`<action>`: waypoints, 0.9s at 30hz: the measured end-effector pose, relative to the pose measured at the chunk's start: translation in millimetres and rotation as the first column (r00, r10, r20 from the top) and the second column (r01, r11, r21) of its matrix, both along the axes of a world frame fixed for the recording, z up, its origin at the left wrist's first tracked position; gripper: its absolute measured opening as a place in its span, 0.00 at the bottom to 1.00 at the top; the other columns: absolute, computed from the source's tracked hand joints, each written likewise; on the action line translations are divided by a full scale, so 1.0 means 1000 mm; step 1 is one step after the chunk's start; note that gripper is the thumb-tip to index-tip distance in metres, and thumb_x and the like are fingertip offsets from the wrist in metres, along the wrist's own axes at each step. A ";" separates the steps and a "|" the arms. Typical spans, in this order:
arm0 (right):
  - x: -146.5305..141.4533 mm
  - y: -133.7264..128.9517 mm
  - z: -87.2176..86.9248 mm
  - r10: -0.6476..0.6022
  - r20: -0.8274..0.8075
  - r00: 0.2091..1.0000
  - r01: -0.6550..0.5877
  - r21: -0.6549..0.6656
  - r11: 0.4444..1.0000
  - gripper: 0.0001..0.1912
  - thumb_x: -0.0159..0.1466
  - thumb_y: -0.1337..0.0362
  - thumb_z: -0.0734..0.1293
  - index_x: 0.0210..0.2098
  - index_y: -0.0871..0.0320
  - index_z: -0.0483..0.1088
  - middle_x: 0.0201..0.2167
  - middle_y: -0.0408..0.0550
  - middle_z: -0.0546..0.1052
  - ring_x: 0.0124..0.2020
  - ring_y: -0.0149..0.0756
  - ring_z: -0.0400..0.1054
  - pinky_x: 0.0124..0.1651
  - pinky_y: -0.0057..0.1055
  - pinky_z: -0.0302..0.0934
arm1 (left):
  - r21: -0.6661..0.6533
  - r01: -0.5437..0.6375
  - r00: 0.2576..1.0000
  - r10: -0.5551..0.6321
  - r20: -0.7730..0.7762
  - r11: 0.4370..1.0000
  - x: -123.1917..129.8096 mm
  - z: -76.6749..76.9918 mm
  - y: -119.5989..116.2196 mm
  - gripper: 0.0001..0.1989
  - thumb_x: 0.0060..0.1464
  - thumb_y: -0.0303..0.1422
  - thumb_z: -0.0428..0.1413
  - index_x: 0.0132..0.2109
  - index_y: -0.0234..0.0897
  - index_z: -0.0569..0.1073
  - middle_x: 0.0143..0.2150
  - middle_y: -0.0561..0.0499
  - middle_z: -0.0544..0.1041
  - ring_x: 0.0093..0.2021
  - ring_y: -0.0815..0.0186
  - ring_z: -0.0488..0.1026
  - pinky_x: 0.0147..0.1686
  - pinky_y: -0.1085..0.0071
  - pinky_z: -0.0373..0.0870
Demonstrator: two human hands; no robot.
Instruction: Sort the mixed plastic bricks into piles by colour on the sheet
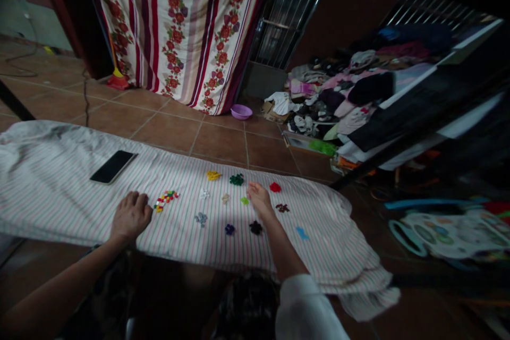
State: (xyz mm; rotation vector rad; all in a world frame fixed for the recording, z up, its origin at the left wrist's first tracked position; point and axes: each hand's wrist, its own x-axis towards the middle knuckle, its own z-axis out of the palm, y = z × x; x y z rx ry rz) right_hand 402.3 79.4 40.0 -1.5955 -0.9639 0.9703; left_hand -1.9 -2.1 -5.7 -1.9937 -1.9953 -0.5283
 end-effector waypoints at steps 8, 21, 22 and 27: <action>-0.131 -0.022 -0.026 0.466 0.085 0.881 -0.469 0.025 0.883 0.14 0.57 0.63 0.65 0.42 0.59 0.72 0.30 0.44 0.75 0.29 0.30 0.71 0.33 0.27 0.66 | 0.007 -0.013 1.000 0.013 0.021 1.000 0.000 -0.004 0.000 0.13 0.56 0.32 0.47 0.45 0.31 0.71 0.49 0.35 0.70 0.56 0.49 0.64 0.54 0.55 0.62; -0.225 -0.032 -0.033 0.514 0.718 0.470 -0.542 -0.225 0.810 0.19 0.67 0.71 0.54 0.52 0.58 0.70 0.47 0.53 0.75 0.51 0.36 0.68 0.53 0.31 0.59 | 0.009 -0.024 0.996 0.023 0.082 1.000 0.002 -0.001 0.000 0.14 0.55 0.31 0.47 0.45 0.30 0.71 0.51 0.33 0.70 0.57 0.47 0.63 0.56 0.54 0.62; -0.226 -0.033 -0.030 0.520 0.728 0.445 -0.539 -0.246 0.806 0.19 0.67 0.72 0.54 0.52 0.58 0.69 0.47 0.53 0.75 0.51 0.36 0.68 0.52 0.31 0.59 | 0.005 -0.022 0.995 0.021 0.096 1.000 0.002 0.000 0.000 0.14 0.55 0.31 0.47 0.45 0.30 0.71 0.51 0.33 0.70 0.58 0.47 0.63 0.56 0.53 0.61; -0.232 -0.041 -0.016 0.534 0.759 0.372 -0.492 -0.327 0.807 0.18 0.68 0.70 0.54 0.53 0.55 0.67 0.49 0.52 0.73 0.49 0.37 0.68 0.48 0.31 0.60 | -0.010 -0.011 0.992 0.012 0.122 1.000 0.002 0.002 -0.001 0.13 0.55 0.31 0.47 0.44 0.31 0.71 0.50 0.34 0.71 0.58 0.47 0.63 0.56 0.53 0.60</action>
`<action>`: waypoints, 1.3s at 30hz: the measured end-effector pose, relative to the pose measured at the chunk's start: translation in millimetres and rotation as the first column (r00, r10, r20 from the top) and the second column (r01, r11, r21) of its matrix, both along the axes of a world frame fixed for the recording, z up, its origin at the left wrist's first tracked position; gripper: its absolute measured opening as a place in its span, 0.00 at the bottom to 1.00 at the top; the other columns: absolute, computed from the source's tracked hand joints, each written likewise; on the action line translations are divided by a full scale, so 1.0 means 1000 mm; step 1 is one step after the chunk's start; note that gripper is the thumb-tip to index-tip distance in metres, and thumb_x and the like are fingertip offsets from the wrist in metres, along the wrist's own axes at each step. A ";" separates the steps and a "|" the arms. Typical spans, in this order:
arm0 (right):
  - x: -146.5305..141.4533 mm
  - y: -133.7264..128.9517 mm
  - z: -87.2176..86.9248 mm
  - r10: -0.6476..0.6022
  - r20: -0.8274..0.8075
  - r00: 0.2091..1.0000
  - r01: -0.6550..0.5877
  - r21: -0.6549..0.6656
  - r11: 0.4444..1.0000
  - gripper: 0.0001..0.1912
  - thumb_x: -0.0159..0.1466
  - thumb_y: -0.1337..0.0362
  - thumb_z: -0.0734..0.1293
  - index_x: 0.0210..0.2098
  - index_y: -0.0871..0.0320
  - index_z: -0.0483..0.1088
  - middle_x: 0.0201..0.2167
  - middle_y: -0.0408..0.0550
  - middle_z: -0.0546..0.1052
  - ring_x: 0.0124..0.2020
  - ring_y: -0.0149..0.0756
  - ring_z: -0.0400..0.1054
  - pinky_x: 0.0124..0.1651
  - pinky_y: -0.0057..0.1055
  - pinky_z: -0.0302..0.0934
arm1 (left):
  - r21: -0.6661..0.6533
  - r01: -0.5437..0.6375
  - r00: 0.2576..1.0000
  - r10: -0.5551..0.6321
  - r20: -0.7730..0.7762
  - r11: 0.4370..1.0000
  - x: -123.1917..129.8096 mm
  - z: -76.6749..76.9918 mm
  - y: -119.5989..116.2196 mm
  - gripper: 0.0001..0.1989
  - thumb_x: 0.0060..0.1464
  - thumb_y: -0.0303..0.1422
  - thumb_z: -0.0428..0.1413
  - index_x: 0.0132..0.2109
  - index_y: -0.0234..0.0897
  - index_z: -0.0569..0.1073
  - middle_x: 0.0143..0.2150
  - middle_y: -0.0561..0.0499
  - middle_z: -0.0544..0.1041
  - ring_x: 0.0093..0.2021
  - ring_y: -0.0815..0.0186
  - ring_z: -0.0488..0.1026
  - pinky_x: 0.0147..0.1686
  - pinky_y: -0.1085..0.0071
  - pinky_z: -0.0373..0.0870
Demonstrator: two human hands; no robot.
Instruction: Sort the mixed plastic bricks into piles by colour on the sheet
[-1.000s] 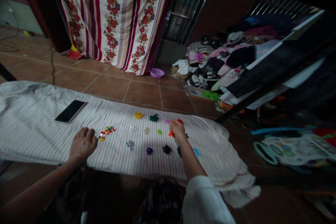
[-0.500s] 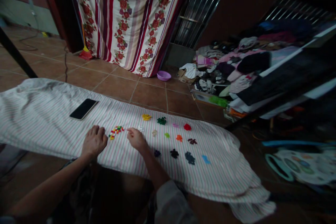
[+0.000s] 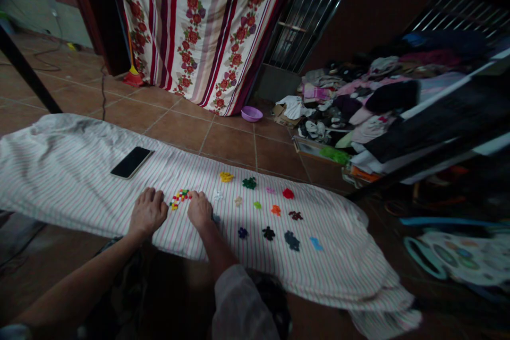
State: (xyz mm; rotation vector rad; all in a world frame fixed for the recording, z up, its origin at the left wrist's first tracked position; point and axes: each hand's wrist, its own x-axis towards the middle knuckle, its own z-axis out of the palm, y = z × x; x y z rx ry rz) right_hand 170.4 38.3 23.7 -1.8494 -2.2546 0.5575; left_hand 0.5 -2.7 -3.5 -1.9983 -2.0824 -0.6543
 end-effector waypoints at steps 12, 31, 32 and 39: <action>-0.012 -0.007 0.002 -0.052 0.130 0.990 0.055 -0.020 0.998 0.14 0.71 0.65 0.54 0.51 0.57 0.65 0.49 0.54 0.70 0.47 0.38 0.68 0.47 0.33 0.62 | -0.009 0.004 1.000 -0.004 0.027 1.000 0.000 0.001 -0.001 0.13 0.55 0.31 0.47 0.44 0.31 0.71 0.49 0.34 0.72 0.58 0.48 0.64 0.55 0.52 0.59; -0.017 -0.005 0.001 -0.046 0.153 0.987 0.049 -0.018 0.999 0.16 0.67 0.74 0.54 0.52 0.61 0.64 0.50 0.57 0.69 0.47 0.38 0.66 0.48 0.33 0.61 | -0.004 0.012 1.000 -0.012 0.022 1.000 0.000 0.001 0.001 0.14 0.55 0.31 0.46 0.42 0.31 0.72 0.45 0.34 0.72 0.55 0.47 0.65 0.52 0.52 0.59; -0.018 -0.005 0.001 -0.048 0.153 0.987 0.052 -0.023 0.998 0.16 0.67 0.74 0.54 0.52 0.61 0.63 0.50 0.57 0.69 0.47 0.38 0.66 0.48 0.33 0.60 | -0.005 0.010 1.000 -0.009 0.011 1.000 0.000 0.001 0.001 0.14 0.55 0.31 0.45 0.42 0.31 0.72 0.45 0.34 0.72 0.55 0.47 0.65 0.52 0.52 0.59; -0.018 -0.005 -0.002 -0.044 0.148 0.988 0.047 -0.016 0.999 0.17 0.66 0.75 0.54 0.53 0.62 0.63 0.50 0.58 0.69 0.48 0.39 0.66 0.50 0.34 0.60 | -0.006 -0.002 0.997 0.002 -0.083 1.000 0.000 -0.001 0.001 0.14 0.56 0.32 0.45 0.42 0.30 0.72 0.45 0.34 0.72 0.55 0.47 0.65 0.52 0.53 0.59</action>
